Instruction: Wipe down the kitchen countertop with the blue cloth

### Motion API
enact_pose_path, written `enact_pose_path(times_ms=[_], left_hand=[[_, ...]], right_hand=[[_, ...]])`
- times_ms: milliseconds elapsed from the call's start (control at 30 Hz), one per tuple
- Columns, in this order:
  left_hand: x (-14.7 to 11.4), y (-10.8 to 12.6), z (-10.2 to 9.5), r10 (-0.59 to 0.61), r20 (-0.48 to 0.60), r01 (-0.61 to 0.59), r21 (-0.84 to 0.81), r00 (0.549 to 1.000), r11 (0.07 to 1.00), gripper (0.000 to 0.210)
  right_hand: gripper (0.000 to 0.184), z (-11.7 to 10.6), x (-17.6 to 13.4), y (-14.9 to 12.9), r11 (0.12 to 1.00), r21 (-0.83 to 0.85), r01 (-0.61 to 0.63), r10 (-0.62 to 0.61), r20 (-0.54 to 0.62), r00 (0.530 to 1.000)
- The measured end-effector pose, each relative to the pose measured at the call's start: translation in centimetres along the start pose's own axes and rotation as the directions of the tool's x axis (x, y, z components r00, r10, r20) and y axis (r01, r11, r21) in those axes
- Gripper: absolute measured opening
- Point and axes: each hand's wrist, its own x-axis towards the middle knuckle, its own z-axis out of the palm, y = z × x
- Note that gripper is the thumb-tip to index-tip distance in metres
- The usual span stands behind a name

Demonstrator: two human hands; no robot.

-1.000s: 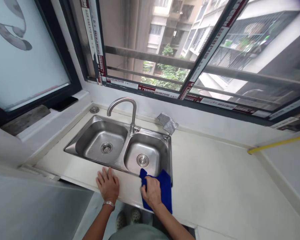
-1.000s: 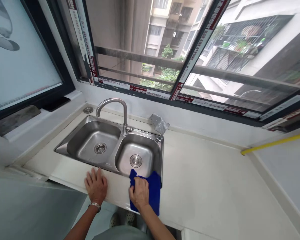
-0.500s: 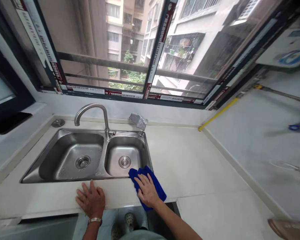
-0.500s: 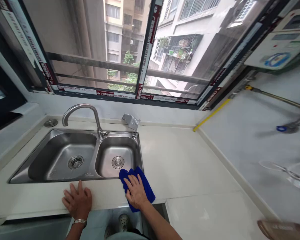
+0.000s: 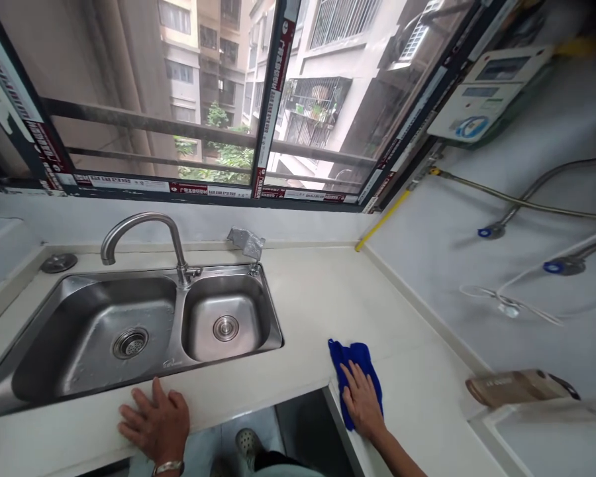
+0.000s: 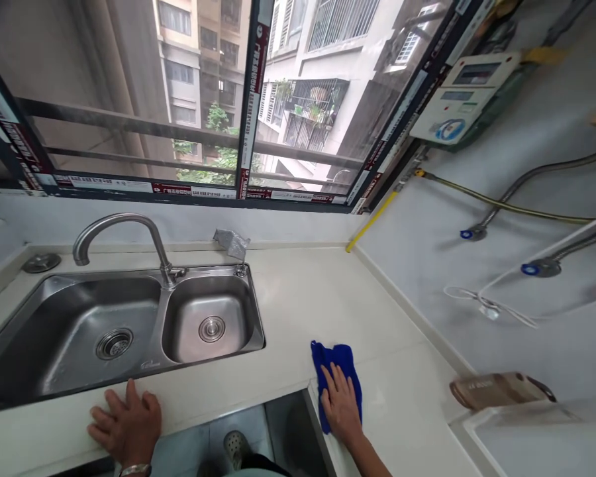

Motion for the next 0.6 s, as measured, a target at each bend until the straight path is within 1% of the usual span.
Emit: enact_pose_path(times_ms=[67, 133, 200, 367, 467, 600], left_hand=[[0.1, 0.1, 0.0, -0.002, 0.015, 0.002, -0.012, 1.000, 1.000, 0.057], [0.0, 0.1, 0.1, -0.005, 0.027, 0.005, -0.020, 1.000, 1.000, 0.058], [0.0, 0.2, 0.3, -0.009, 0.032, 0.010, -0.035, 0.999, 0.999, 0.059], [0.2, 0.3, 0.3, -0.036, 0.060, 0.040, -0.077, 0.998, 0.996, 0.061], [0.6, 0.4, 0.0, -0.044, 0.081, 0.053, -0.107, 0.996, 0.993, 0.064], [0.9, 0.7, -0.3, -0.090, 0.077, 0.102, -0.180, 0.993, 0.978, 0.067]], right_hand=[[0.059, 0.5, -1.2, 0.7, 0.992, -0.043, -0.117, 0.117, -0.017, 0.993], [0.060, 1.0, -1.7, 0.5, 0.970, -0.085, -0.229, 0.226, -0.042, 0.973], [0.060, 1.2, -1.5, -0.2, 0.951, -0.111, -0.290, 0.284, -0.063, 0.957], [0.060, 0.9, 0.7, -1.4, 0.949, -0.109, -0.297, 0.287, -0.104, 0.952], [0.060, 0.6, 2.1, -1.3, 0.949, -0.082, -0.303, 0.295, -0.100, 0.950], [0.061, 0.4, 4.1, -0.8, 0.961, -0.041, -0.272, 0.269, -0.077, 0.960]])
